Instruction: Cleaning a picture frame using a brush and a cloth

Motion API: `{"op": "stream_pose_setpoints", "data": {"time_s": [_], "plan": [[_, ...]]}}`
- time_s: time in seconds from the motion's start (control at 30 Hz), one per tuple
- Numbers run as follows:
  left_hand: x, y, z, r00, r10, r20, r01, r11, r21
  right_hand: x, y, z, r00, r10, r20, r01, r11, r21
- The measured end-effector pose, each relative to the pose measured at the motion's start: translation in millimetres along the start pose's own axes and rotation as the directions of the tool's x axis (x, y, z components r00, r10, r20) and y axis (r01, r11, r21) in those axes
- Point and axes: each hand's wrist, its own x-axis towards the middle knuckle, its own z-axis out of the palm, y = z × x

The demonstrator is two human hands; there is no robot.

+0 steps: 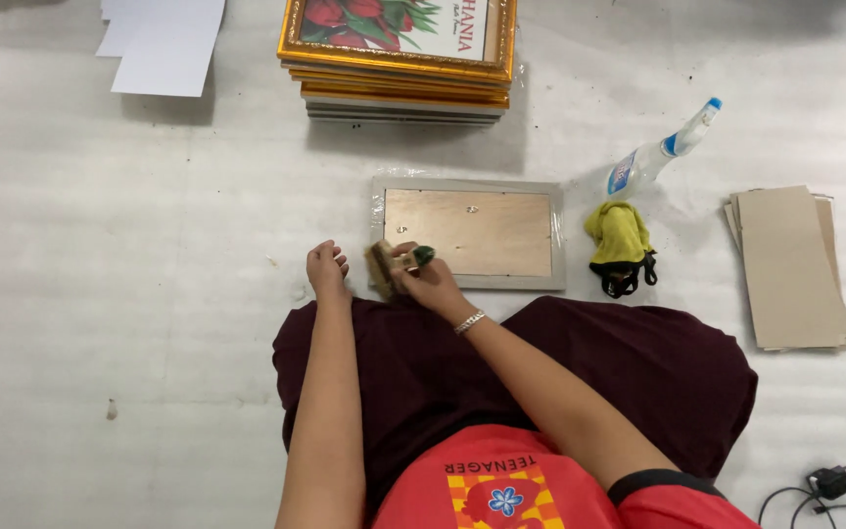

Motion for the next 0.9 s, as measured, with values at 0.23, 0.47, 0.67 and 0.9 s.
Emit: {"op": "stream_pose_setpoints", "data": {"time_s": [0.23, 0.47, 0.67, 0.9], "plan": [[-12, 16, -2, 0.997, -0.05, 0.057, 0.052, 0.997, -0.051, -45, 37, -172, 0.944, 0.291, -0.155, -0.326, 0.898, -0.296], [-99, -25, 33, 0.851, -0.256, 0.458, 0.517, 0.554, -0.652, -72, 12, -263, 0.915, -0.091, -0.393, -0.165, 0.805, -0.57], [-165, -98, 55, 0.578, -0.336, 0.744, 0.811, 0.338, -0.478, -37, -8, -254, 0.948, 0.308, 0.083, -0.282, 0.93, -0.238], [-59, -6, 32, 0.73, -0.008, 0.684, 0.633, 0.387, -0.671, 18, 12, -294, 0.973, 0.231, -0.024, -0.219, 0.878, -0.425]]}}
